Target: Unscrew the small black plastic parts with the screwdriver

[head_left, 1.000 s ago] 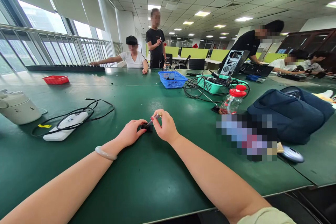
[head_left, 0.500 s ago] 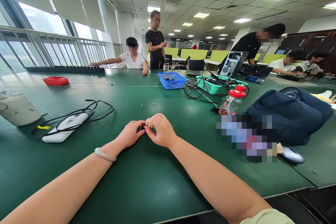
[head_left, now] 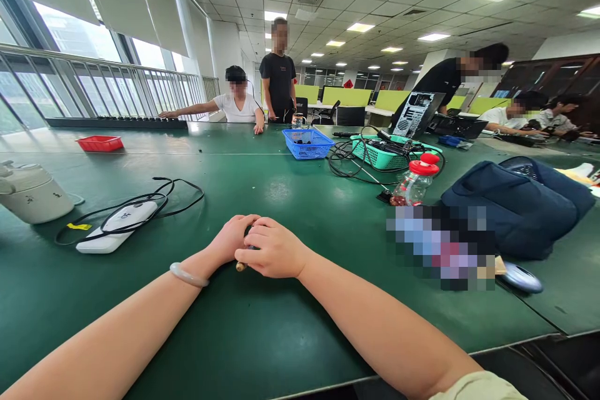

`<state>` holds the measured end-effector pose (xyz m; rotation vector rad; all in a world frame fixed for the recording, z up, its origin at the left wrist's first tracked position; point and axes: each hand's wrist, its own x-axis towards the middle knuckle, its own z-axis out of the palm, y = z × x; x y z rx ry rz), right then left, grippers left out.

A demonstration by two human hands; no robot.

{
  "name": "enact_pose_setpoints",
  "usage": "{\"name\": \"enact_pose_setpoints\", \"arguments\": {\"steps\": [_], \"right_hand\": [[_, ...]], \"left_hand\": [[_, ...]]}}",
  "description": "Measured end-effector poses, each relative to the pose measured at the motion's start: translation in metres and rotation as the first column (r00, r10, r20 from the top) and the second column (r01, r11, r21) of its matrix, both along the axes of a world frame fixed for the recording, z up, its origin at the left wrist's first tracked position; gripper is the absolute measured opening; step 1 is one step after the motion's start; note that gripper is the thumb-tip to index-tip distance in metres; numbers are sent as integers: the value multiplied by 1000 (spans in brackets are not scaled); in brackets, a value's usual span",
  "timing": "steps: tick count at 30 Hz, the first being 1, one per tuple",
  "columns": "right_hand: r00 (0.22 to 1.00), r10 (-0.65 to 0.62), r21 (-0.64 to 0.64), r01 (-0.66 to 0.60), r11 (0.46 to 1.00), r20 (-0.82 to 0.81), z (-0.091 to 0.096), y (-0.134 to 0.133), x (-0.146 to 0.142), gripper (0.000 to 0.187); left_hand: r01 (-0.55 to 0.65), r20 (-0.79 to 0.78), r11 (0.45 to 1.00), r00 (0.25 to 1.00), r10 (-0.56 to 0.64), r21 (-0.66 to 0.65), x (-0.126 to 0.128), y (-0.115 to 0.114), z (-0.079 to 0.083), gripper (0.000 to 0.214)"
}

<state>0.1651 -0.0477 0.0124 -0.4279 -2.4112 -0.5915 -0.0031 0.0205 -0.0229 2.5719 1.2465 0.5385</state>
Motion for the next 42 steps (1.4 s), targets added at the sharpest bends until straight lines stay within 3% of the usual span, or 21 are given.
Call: {"name": "enact_pose_setpoints", "arguments": {"steps": [4, 17, 42], "right_hand": [[998, 8, 4, -9, 1000, 69, -2, 1, -4, 17], [982, 40, -54, -30, 998, 184, -6, -2, -9, 14], [994, 36, -81, -28, 996, 108, -5, -1, -9, 18]], "left_hand": [[28, -12, 1000, 1000, -28, 9, -1, -1, 3, 54], [-43, -14, 999, 999, 42, -24, 0, -10, 12, 55], [-47, -36, 999, 998, 46, -7, 0, -6, 8, 53]]}}
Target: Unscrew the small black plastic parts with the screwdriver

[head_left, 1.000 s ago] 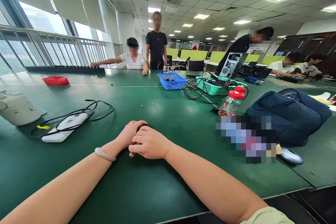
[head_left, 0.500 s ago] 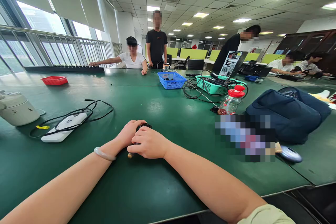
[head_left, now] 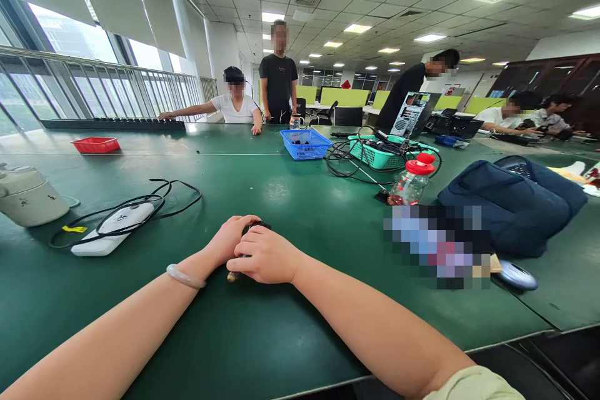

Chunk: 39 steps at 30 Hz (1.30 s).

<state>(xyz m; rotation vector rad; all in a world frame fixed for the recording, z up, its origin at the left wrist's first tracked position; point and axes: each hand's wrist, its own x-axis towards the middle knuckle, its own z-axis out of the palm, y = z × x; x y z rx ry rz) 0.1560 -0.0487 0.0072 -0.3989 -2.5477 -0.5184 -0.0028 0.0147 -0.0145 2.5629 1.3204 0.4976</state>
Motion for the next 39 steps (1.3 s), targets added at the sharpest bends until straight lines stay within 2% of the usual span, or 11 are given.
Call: {"name": "enact_pose_setpoints", "arguments": {"steps": [7, 20, 39], "right_hand": [[998, -30, 25, 31, 999, -59, -2, 1, 2, 15], [992, -70, 36, 74, 997, -104, 1, -1, 5, 13], [999, -20, 47, 22, 999, -40, -3, 0, 2, 15]], "left_hand": [[29, 11, 1000, 1000, -29, -1, 0, -4, 4, 54], [28, 50, 999, 998, -26, -25, -4, 9, -9, 54], [-4, 8, 999, 1000, 4, -43, 1, -2, 6, 52]]}}
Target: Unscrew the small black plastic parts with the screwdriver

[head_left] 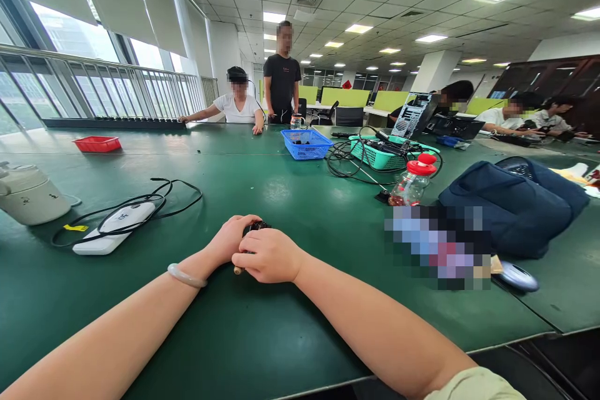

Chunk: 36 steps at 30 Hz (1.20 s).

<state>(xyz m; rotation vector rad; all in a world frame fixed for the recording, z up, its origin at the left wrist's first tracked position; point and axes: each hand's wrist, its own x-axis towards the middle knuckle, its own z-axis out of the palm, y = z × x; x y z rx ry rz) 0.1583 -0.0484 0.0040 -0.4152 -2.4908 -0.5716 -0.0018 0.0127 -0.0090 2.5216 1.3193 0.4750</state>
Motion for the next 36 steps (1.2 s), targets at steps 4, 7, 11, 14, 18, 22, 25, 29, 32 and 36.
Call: {"name": "enact_pose_setpoints", "arguments": {"steps": [4, 7, 11, 14, 18, 22, 25, 29, 32, 36], "right_hand": [[1000, 5, 4, -5, 1000, -8, 0, 0, 0, 16], [1000, -5, 1, 5, 1000, -1, 1, 0, 0, 16], [1000, 1, 2, -1, 1000, 15, 1, 0, -1, 17], [1000, 2, -2, -2, 1000, 31, -1, 1, -2, 18], [999, 16, -9, -16, 1000, 40, -3, 2, -2, 20], [999, 19, -11, -19, 1000, 49, -5, 1, -4, 22], [996, 13, -28, -11, 1000, 86, -3, -2, -5, 21], [992, 3, -45, 3, 999, 124, 0, -3, -6, 20], [994, -7, -39, 11, 999, 113, 0, -2, -5, 20], [995, -7, -35, 10, 999, 95, -1, -2, -5, 20]], "left_hand": [[2, -14, 1000, 1000, -2, 8, 0, 0, 0, 52], [12, -14, 1000, 1000, -11, 17, 0, 0, 0, 52], [3, -22, 1000, 1000, -2, 26, 0, -1, 0, 51], [2, -19, 1000, 1000, -2, 29, 1, -2, 1, 51], [-49, -14, 999, 999, 49, -7, 3, -7, 6, 53], [-81, 4, 996, 997, 81, -35, 5, -12, 11, 50], [-85, 20, 995, 996, 86, -44, 6, -12, 11, 47], [-87, 23, 995, 996, 88, -44, 6, -12, 11, 46], [-78, 18, 996, 997, 78, -34, 5, -12, 12, 49], [-69, 7, 997, 998, 69, -38, 5, -11, 11, 48]]}}
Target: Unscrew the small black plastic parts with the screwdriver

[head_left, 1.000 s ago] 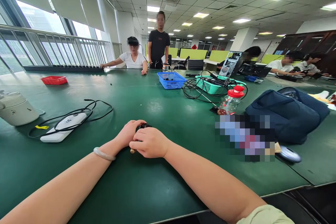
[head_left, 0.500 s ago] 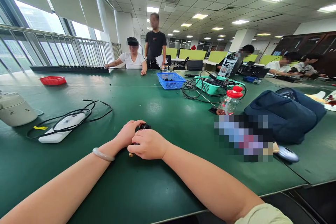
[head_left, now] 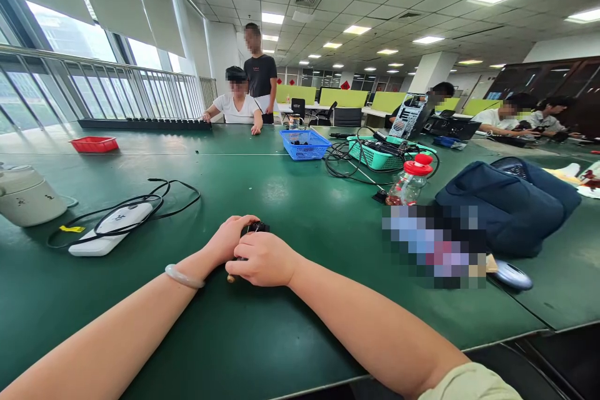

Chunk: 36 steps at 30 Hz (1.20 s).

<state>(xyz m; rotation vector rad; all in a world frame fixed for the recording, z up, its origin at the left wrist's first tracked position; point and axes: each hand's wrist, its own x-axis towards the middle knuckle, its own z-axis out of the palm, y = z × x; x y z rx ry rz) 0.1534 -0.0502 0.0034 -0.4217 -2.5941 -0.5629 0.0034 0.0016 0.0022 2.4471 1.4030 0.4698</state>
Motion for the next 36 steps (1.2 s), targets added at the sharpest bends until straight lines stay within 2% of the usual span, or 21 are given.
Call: {"name": "enact_pose_setpoints", "arguments": {"steps": [22, 33, 36], "right_hand": [[999, 10, 14, -10, 1000, -37, -2, 2, 2, 20], [994, 22, 56, -16, 998, -106, 2, 1, 3, 19], [988, 19, 45, -12, 999, -152, 3, 1, 3, 17]], "left_hand": [[8, -29, 1000, 1000, -8, 12, -1, 3, -3, 51], [43, -18, 998, 999, -42, 37, -3, 9, -8, 48], [14, -7, 1000, 1000, -14, 19, -3, 9, -8, 45]]}}
